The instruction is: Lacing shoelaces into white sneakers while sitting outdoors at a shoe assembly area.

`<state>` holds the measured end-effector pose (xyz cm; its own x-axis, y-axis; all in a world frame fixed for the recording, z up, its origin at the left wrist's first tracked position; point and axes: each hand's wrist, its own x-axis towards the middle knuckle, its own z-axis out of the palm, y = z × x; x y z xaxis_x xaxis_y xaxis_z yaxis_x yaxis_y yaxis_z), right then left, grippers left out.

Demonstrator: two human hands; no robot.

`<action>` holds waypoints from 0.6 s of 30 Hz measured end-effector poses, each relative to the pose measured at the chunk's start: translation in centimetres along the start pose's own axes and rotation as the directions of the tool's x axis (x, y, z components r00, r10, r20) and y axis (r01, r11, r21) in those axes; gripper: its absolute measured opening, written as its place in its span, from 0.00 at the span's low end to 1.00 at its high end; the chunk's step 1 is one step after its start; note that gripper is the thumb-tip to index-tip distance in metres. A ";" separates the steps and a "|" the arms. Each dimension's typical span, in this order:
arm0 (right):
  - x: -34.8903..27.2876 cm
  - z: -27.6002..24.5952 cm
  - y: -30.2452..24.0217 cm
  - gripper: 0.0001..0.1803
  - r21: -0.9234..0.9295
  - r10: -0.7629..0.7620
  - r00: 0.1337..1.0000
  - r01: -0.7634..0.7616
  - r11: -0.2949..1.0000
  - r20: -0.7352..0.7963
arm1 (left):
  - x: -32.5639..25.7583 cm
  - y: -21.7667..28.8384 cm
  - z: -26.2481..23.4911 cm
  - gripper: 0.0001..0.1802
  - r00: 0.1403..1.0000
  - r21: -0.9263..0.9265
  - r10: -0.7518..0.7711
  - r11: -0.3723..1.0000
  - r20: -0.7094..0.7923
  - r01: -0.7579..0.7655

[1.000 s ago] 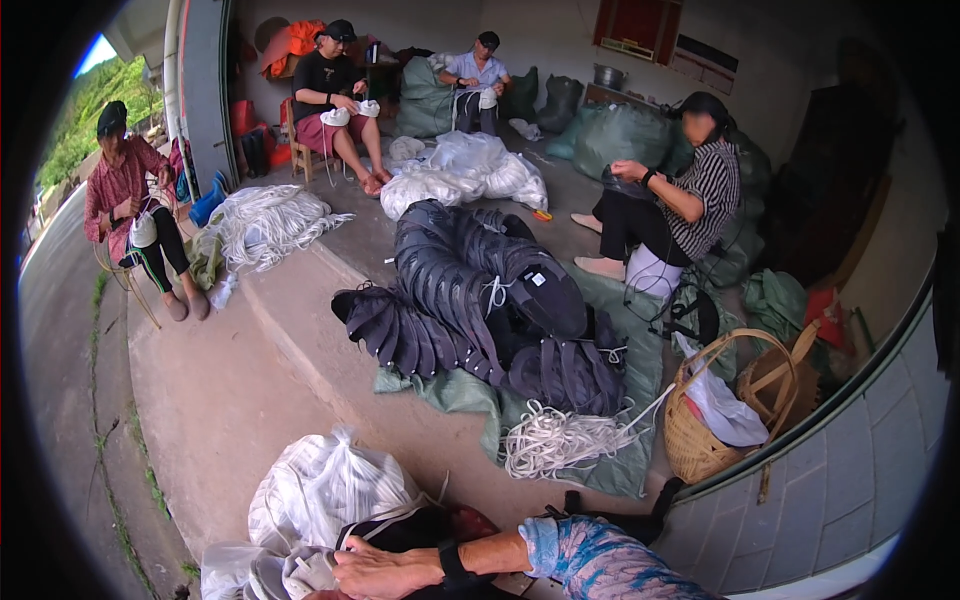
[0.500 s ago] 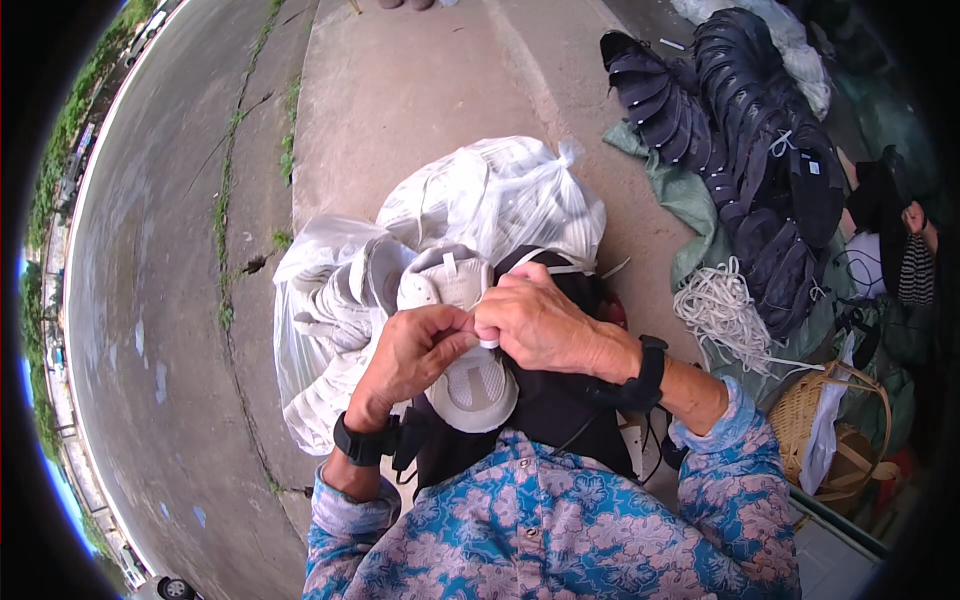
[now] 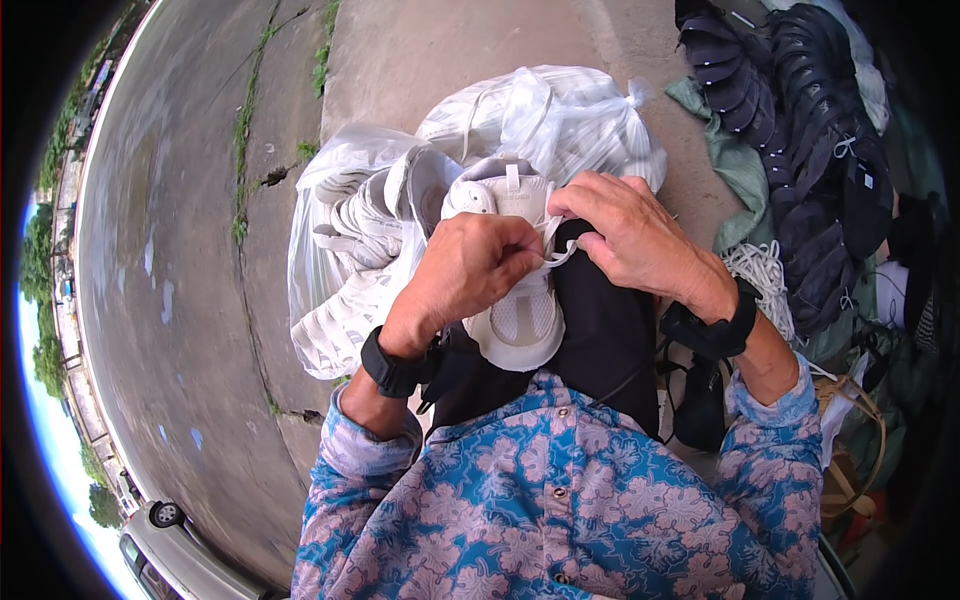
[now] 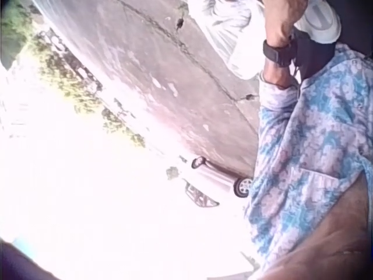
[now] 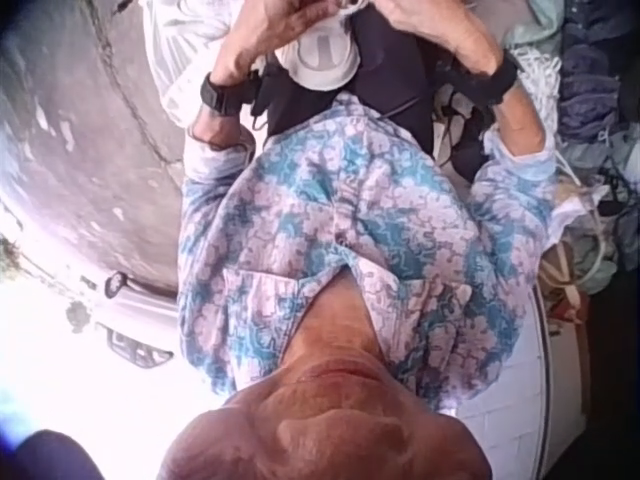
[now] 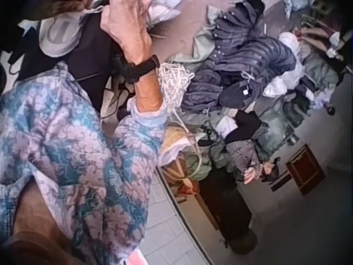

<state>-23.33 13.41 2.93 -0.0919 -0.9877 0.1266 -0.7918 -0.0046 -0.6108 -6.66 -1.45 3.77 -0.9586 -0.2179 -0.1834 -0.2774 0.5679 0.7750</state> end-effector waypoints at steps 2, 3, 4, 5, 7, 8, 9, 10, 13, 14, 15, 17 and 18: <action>0.0 0.3 0.1 0.18 -0.065 -0.028 0.999 0.025 0.998 -0.046 | 0.0 0.0 0.1 0.06 1.000 -0.015 -0.002 1.000 -0.006 0.001; 0.1 0.3 0.2 0.16 -0.133 -0.058 0.994 0.046 0.990 -0.092 | 0.1 0.0 0.1 0.06 1.000 -0.029 0.000 1.000 -0.012 0.000; 0.2 0.4 0.4 0.16 -0.134 -0.059 0.994 0.046 0.990 -0.094 | 0.1 0.1 0.1 0.06 1.000 -0.027 0.001 1.000 -0.012 -0.001; 0.3 0.4 0.6 0.14 -0.182 -0.073 0.993 0.056 0.982 -0.088 | 0.1 0.2 0.0 0.06 1.000 -0.040 -0.015 0.999 -0.004 0.014; 0.4 0.8 0.8 0.13 -0.226 -0.091 0.992 0.070 0.972 -0.084 | 0.1 0.2 0.0 0.06 0.999 -0.048 -0.033 0.998 0.002 0.033; 0.5 1.1 0.9 0.11 -0.237 -0.111 0.988 0.084 0.968 -0.106 | 0.1 0.1 0.1 0.06 0.999 -0.073 -0.052 0.996 0.007 0.053; 0.5 1.2 1.0 0.09 -0.248 -0.132 0.983 0.098 0.964 -0.126 | 0.1 0.0 0.2 0.06 0.997 -0.099 -0.072 0.992 0.012 0.073; 0.6 1.4 1.0 0.09 -0.248 -0.134 0.983 0.099 0.964 -0.127 | 0.1 0.0 0.1 0.06 0.997 -0.096 -0.072 0.993 0.011 0.073; 0.9 1.3 1.1 0.08 -0.321 -0.159 0.981 0.115 0.940 -0.114 | 0.1 0.3 -0.1 0.06 0.996 -0.098 -0.086 0.991 0.038 0.089; 1.2 1.3 1.0 0.09 -0.329 -0.168 0.976 0.115 0.937 -0.137 | 0.2 0.4 -0.2 0.06 0.994 -0.102 -0.094 0.990 0.050 0.099; 1.5 1.3 0.9 0.09 -0.337 -0.176 0.971 0.114 0.935 -0.160 | 0.2 0.4 -0.2 0.06 0.993 -0.106 -0.101 0.989 0.064 0.108; 1.9 1.4 0.7 0.09 -0.334 -0.178 0.969 0.113 0.936 -0.170 | 0.2 0.4 -0.1 0.06 0.992 -0.120 -0.102 0.987 0.069 0.110; 2.0 1.5 0.6 0.09 -0.330 -0.182 0.967 0.115 0.937 -0.179 | 0.1 0.3 -0.2 0.06 0.992 -0.134 -0.106 0.984 0.070 0.115</action>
<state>-23.10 11.16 1.68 -0.0530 -0.9261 0.3734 -0.9517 -0.0664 -0.2997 -6.87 -1.46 4.10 -0.9259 -0.2208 -0.3066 -0.3744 0.4272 0.8230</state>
